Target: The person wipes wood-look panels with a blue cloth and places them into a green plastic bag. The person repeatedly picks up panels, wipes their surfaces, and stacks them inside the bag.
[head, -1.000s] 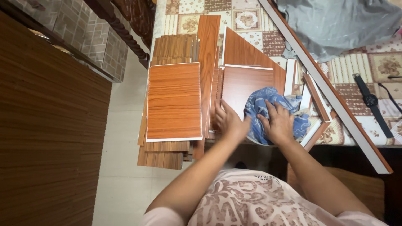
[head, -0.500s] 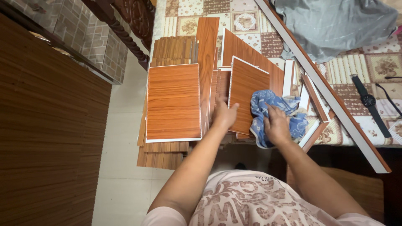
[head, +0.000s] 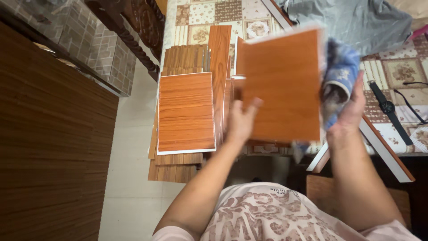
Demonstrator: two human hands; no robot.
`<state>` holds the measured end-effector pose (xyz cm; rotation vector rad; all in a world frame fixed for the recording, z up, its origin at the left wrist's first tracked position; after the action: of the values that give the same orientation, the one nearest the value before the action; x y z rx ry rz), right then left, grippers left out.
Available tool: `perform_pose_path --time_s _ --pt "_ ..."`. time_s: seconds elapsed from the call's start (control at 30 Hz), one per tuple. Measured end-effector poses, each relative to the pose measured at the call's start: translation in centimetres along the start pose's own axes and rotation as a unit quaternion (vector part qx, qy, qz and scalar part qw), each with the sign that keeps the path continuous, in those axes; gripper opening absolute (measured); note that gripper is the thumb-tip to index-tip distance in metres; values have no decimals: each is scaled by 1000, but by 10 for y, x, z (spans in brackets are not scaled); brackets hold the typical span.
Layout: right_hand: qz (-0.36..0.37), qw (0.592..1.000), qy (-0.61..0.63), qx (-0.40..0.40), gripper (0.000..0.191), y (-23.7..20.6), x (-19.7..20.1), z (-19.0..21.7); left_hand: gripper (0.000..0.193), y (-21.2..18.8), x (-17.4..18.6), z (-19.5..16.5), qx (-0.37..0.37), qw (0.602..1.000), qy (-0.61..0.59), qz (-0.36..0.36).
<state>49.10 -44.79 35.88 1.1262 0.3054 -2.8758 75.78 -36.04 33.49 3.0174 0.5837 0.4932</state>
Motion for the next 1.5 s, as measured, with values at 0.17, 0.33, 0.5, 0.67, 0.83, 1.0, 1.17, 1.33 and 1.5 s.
perform_pose_path --time_s 0.17,0.33,0.5,0.67,0.83,1.0,1.17,1.33,1.5 --pt "98 994 1 -57 45 13 -23 -46 62 -30 -10 -44 -34 998 -39 39" --pt "134 969 -57 -200 43 -27 -14 -132 63 -11 16 -57 -72 997 0 -1" --pt "132 958 -112 -231 40 -23 -6 -145 65 3 62 -41 -85 989 106 -57" --pt "76 991 -85 -65 38 25 0 -50 59 20 127 7 15 993 94 -75" --pt "0 989 -143 -20 36 30 48 -4 48 11 205 39 -18 977 170 -125" --pt "-59 986 -115 -104 36 34 50 -54 45 -9 241 54 -8 977 167 -135" --pt "-105 718 -643 245 55 -50 -48 -107 51 -13 239 45 -16 987 61 -149" --pt "111 969 -202 86 88 -151 -146 -163 58 -18 188 30 62 968 -219 -108" --pt "91 982 -13 164 90 -198 -179 -139 59 -25 134 12 94 931 -352 -18"
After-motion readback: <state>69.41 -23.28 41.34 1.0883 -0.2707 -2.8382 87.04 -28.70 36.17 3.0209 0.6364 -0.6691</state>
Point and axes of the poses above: each hand's wrist, its own y-axis towards the middle knuckle, its own x-axis out of the back of the hand, z = x × y, the point moved 5 cm from there along y, towards the middle knuckle, and after that the axes turned 8 degrees about -x, right-handed, at the moved point
